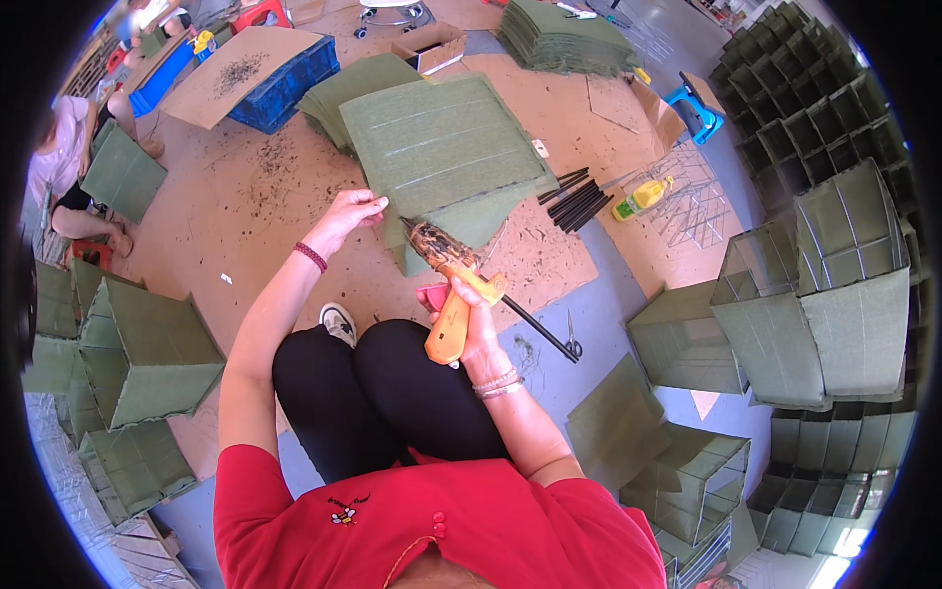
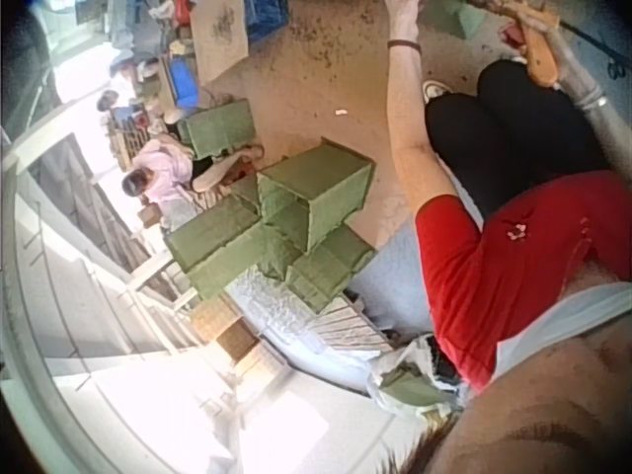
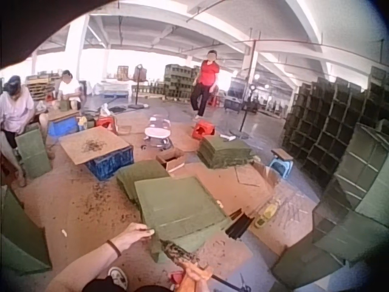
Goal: Assembling collapsible green fabric storage bins using a hot glue gun to secure the components.
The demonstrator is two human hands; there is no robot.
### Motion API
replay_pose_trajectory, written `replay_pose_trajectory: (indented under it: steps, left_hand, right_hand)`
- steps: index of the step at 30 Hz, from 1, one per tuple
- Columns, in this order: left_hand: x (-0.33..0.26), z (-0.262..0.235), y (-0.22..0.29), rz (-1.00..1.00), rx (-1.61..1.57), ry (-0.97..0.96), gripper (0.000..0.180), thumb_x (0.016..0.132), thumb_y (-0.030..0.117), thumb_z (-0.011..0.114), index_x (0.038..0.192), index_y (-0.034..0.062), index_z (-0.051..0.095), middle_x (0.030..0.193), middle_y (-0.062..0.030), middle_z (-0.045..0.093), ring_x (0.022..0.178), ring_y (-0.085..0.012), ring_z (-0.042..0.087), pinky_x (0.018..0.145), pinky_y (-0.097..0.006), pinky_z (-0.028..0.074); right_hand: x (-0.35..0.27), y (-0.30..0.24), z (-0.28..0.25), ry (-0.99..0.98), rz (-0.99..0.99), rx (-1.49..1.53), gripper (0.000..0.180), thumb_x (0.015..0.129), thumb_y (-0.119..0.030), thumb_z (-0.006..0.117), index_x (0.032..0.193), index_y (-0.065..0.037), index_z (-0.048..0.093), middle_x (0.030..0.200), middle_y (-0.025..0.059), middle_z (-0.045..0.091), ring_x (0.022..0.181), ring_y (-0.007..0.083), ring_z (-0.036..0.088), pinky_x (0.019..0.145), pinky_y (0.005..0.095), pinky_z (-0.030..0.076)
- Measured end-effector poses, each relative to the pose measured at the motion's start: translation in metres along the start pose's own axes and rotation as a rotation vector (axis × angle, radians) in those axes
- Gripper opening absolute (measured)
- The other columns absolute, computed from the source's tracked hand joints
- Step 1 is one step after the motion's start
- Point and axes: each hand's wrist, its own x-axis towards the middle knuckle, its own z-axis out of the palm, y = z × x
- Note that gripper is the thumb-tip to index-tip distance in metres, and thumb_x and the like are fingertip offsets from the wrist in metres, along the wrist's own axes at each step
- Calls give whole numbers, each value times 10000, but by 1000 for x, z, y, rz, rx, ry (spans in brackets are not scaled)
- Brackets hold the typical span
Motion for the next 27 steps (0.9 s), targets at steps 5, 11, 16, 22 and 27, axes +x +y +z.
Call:
replay_pose_trajectory:
  steps: [5,11,16,22,27]
  left_hand:
    - [3,1,3,24,-12,-29,218,844,290,653,837,74,625,805,19,597,754,-85,571,741,-252,486]
    - [1,3,0,-3,-49,13,204,858,228,641,720,90,581,754,13,581,749,-95,578,727,-259,474]
    - [4,2,0,16,-34,-16,187,862,237,634,766,81,596,781,24,575,753,-80,561,750,-262,493]
    - [1,7,2,-14,-47,2,177,858,244,640,770,98,593,786,29,565,766,-76,553,775,-266,485]
    - [1,5,2,-5,-45,4,210,856,255,643,717,112,576,751,34,564,734,-70,546,756,-257,474]
  right_hand:
    - [4,4,-12,-27,118,37,427,796,-234,647,1150,-94,455,925,192,583,850,329,613,500,276,509]
    - [-32,-27,-27,-122,44,-16,417,805,-227,637,1153,-75,465,920,224,587,785,305,615,480,268,486]
    - [-25,-60,-44,-98,-187,7,362,814,-236,630,1098,-58,492,943,191,588,821,307,597,478,266,484]
    - [8,-56,-55,-117,-140,102,385,839,-229,595,1159,-59,463,905,176,600,871,330,620,508,279,529]
    - [17,-51,-55,-121,-132,145,334,836,-240,608,1098,-64,498,952,194,584,911,322,597,510,286,538]
